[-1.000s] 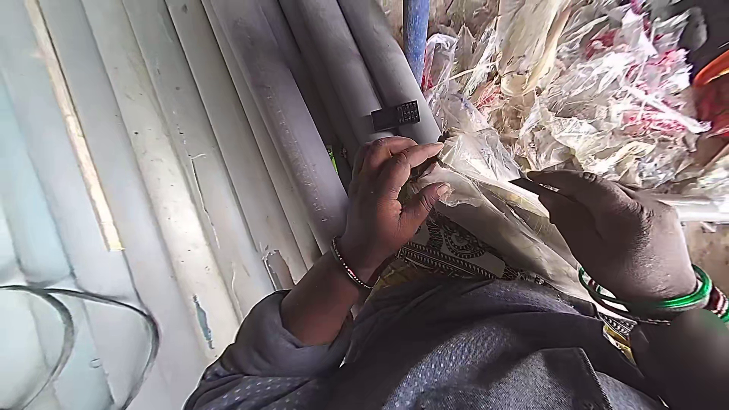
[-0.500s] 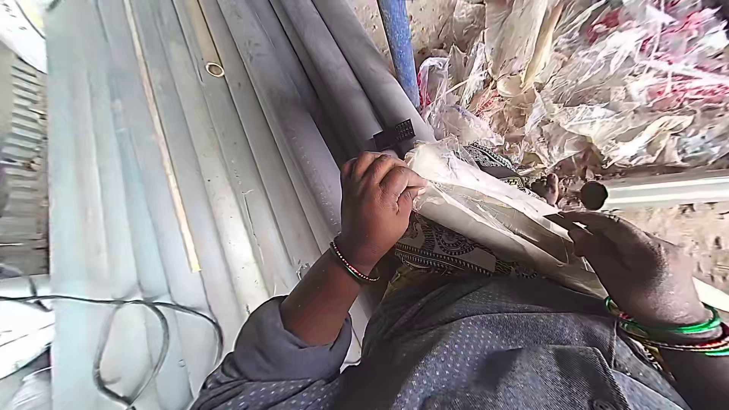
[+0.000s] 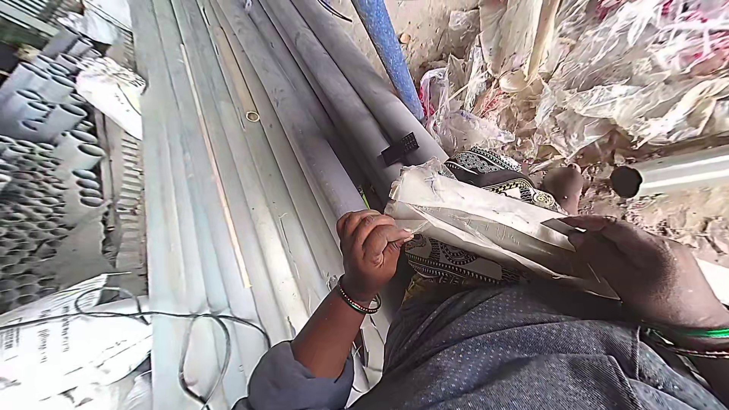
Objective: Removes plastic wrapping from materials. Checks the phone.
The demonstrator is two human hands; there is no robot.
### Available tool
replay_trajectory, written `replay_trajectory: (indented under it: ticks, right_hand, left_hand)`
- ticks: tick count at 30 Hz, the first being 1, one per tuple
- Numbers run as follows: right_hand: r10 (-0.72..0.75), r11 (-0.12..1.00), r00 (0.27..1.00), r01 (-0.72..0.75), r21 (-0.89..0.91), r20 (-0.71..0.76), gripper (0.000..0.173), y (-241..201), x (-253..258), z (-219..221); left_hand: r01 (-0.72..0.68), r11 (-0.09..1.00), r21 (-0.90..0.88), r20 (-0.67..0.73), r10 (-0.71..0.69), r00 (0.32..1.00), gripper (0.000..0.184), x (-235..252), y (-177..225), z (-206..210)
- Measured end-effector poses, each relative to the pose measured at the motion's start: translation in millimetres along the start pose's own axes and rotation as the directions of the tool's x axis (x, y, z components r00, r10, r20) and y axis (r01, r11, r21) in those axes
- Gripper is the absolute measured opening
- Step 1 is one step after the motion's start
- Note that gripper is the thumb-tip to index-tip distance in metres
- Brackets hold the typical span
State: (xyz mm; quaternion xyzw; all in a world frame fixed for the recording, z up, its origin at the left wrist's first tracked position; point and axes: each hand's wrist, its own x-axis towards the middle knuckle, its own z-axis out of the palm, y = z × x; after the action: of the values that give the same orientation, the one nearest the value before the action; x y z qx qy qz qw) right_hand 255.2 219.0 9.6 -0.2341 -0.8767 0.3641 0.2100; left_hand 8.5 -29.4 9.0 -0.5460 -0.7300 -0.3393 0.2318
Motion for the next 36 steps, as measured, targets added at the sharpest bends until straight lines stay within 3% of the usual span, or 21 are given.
replay_trajectory:
  ticks: [6, 13, 18, 21, 25, 31, 34, 36]
  right_hand:
    - [0.004, 0.999, 1.0, -0.004, 0.031, -0.002, 0.032, 9, 4, 1]
    - [0.021, 0.993, 1.0, -0.02, 0.12, -0.004, 0.03, 16, 9, 4]
    - [0.052, 0.986, 0.998, -0.055, 0.158, 0.025, 0.029, 17, 9, 2]
    - [0.104, 0.968, 0.993, -0.115, 0.222, 0.06, 0.028, 17, 9, 1]
    - [0.138, 0.957, 0.988, -0.151, 0.249, 0.066, 0.027, 17, 10, 1]
    - [0.156, 0.951, 0.985, -0.171, 0.257, 0.079, 0.025, 12, 13, -1]
    - [0.171, 0.942, 0.981, -0.19, 0.277, 0.09, 0.022, 13, 14, -2]
    - [0.184, 0.936, 0.978, -0.205, 0.285, 0.099, 0.021, 12, 15, -3]
  left_hand:
    - [0.094, 0.992, -0.08, 0.031, -0.091, 0.995, 0.018, 10, 0, 4]
    - [0.225, 0.921, -0.317, 0.125, -0.194, 0.973, 0.025, 36, -31, -2]
    - [0.166, 0.884, -0.438, 0.35, -0.002, 0.937, 0.03, 53, -71, 1]
    - [0.159, 0.818, -0.553, 0.397, 0.09, 0.914, 0.03, 62, -86, 10]
    - [0.149, 0.745, -0.65, 0.396, 0.164, 0.904, 0.025, 71, -97, 18]
    - [0.024, 0.687, -0.727, 0.23, 0.211, 0.95, 0.016, 75, -93, 38]
    - [0.073, 0.658, -0.749, 0.232, 0.157, 0.96, 0.022, 79, -84, 47]
    - [0.144, 0.695, -0.704, 0.284, 0.09, 0.955, 0.026, 84, -77, 51]
